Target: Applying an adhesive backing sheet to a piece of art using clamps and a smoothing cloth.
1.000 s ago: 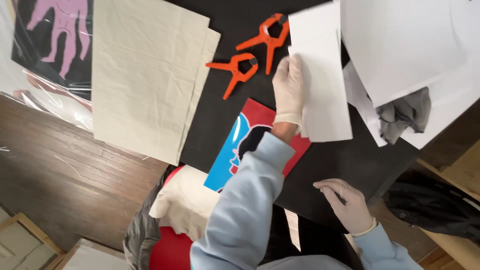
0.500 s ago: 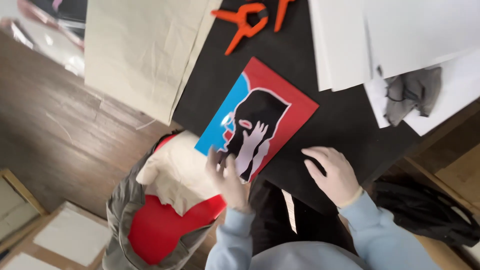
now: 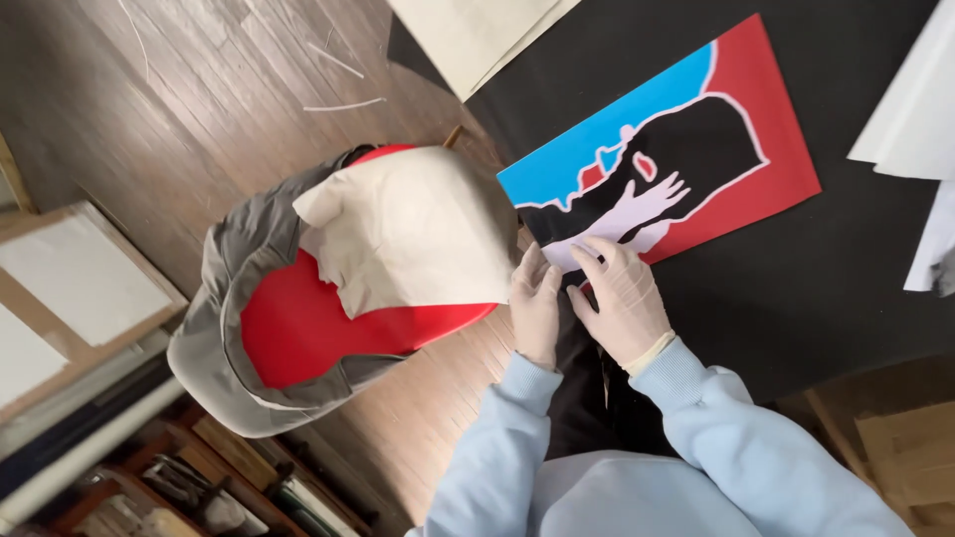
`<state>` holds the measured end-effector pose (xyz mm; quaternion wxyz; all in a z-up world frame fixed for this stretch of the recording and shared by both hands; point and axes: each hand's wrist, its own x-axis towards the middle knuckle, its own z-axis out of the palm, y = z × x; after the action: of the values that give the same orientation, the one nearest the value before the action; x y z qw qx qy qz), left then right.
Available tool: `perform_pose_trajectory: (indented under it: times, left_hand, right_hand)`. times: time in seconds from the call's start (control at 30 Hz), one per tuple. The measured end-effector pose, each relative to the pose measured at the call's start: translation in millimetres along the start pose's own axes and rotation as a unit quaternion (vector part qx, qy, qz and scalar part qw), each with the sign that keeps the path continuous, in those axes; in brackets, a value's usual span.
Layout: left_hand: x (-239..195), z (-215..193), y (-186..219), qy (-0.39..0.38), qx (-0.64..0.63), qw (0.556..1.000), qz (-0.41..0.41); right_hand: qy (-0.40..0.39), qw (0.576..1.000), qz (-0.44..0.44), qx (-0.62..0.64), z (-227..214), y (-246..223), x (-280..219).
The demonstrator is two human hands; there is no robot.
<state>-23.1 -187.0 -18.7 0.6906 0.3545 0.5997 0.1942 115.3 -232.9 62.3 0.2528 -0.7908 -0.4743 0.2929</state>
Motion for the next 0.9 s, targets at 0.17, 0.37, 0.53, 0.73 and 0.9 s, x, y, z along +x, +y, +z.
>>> perform_pose_trajectory:
  times: [0.17, 0.37, 0.53, 0.73, 0.9]
  left_hand:
    - [-9.7, 4.8, 8.3, -0.001, -0.004, 1.0, 0.006]
    - [-21.7, 9.5, 33.5, 0.014, 0.023, 1.0, 0.001]
    - [-27.3, 6.2, 31.9, -0.011, -0.047, 0.999, 0.01]
    - [-36.2, 45.3, 78.2, -0.091, -0.067, 0.993, 0.026]
    - [0.0, 127.6, 51.0, -0.105, -0.038, 0.993, -0.03]
  right_hand:
    - [-0.014, 1.0, 0.007, 0.004, 12.4, -2.6, 4.5]
    - [0.014, 0.999, 0.022, -0.026, 9.0, -17.7, 8.6]
    - [0.058, 0.998, 0.036, -0.012, -8.1, -33.9, 9.2]
    - [0.149, 0.983, 0.093, 0.048, -86.8, -41.3, 3.6]
    - [0.192, 0.973, 0.125, 0.004, -169.9, 9.9, -30.2]
